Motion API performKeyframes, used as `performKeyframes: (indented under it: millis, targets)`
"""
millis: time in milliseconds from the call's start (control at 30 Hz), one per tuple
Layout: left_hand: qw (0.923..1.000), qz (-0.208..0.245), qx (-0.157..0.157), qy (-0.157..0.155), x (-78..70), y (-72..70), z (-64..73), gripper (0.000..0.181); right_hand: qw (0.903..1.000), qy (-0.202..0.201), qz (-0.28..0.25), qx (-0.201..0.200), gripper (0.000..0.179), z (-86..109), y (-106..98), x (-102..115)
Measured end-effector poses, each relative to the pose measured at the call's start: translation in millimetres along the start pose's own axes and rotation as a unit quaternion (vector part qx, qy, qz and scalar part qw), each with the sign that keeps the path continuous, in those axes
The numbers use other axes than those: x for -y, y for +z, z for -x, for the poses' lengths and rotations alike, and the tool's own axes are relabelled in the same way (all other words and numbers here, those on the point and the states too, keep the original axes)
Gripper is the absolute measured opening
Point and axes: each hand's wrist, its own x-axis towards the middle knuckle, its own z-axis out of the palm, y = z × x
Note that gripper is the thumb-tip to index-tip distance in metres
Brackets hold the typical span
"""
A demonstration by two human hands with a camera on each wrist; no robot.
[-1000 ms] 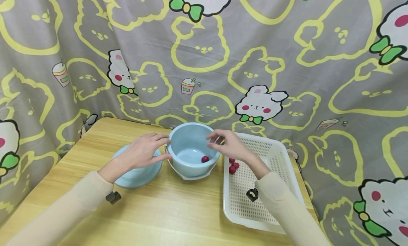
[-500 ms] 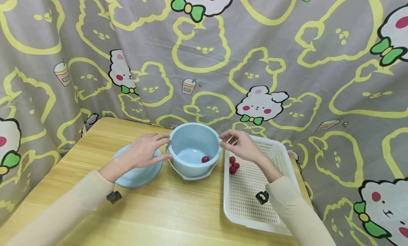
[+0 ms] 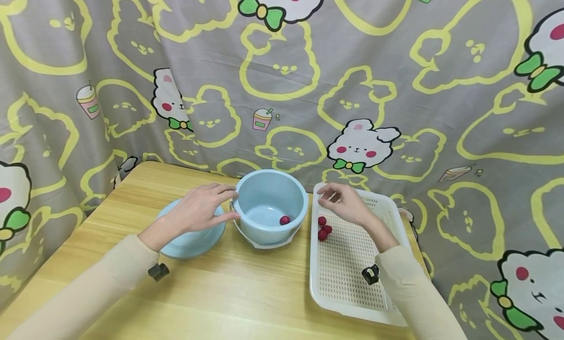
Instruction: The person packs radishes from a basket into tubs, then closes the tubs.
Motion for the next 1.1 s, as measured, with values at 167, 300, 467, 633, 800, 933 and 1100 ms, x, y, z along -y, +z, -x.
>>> performKeyframes:
  millis: [167, 300, 467, 633, 800, 933, 1100]
  targets:
    - [1.0000, -0.001, 0.003, -0.001, 0.1, -0.4, -0.4, 0.060, 0.9995, 0.029, 0.015, 0.001, 0.026, -0.8, 2.9, -17.6]
    - [1.0000, 0.000, 0.002, -0.001, -0.4, -0.2, -0.7, 0.060, 0.9985, 0.043, 0.031, 0.010, 0.025, -1.9, 7.8, -34.6]
    - [1.0000, 0.000, -0.001, 0.000, -0.4, 0.1, -0.6, 0.059, 0.9973, 0.041, 0.051, 0.035, 0.026, -4.0, 13.9, -52.3]
    - [1.0000, -0.004, -0.001, 0.000, -0.3, 0.8, -0.9, 0.060, 0.9954, 0.046, 0.053, 0.065, 0.028, -8.6, 19.6, -64.0]
    - [1.0000, -0.004, -0.005, 0.000, 0.0, 1.7, -0.3, 0.060, 0.9921, 0.067, 0.061, 0.087, 0.032, -12.7, 23.8, -70.6]
    - [1.0000, -0.001, -0.007, -0.001, -0.1, 2.2, 0.5, 0.059, 0.9900, 0.089, 0.063, 0.090, 0.036, -15.7, 26.1, -75.2]
    - [1.0000, -0.004, -0.005, 0.000, 0.1, 1.9, 0.5, 0.060, 0.9879, 0.113, 0.050, 0.095, 0.037, -18.1, 31.4, -82.4]
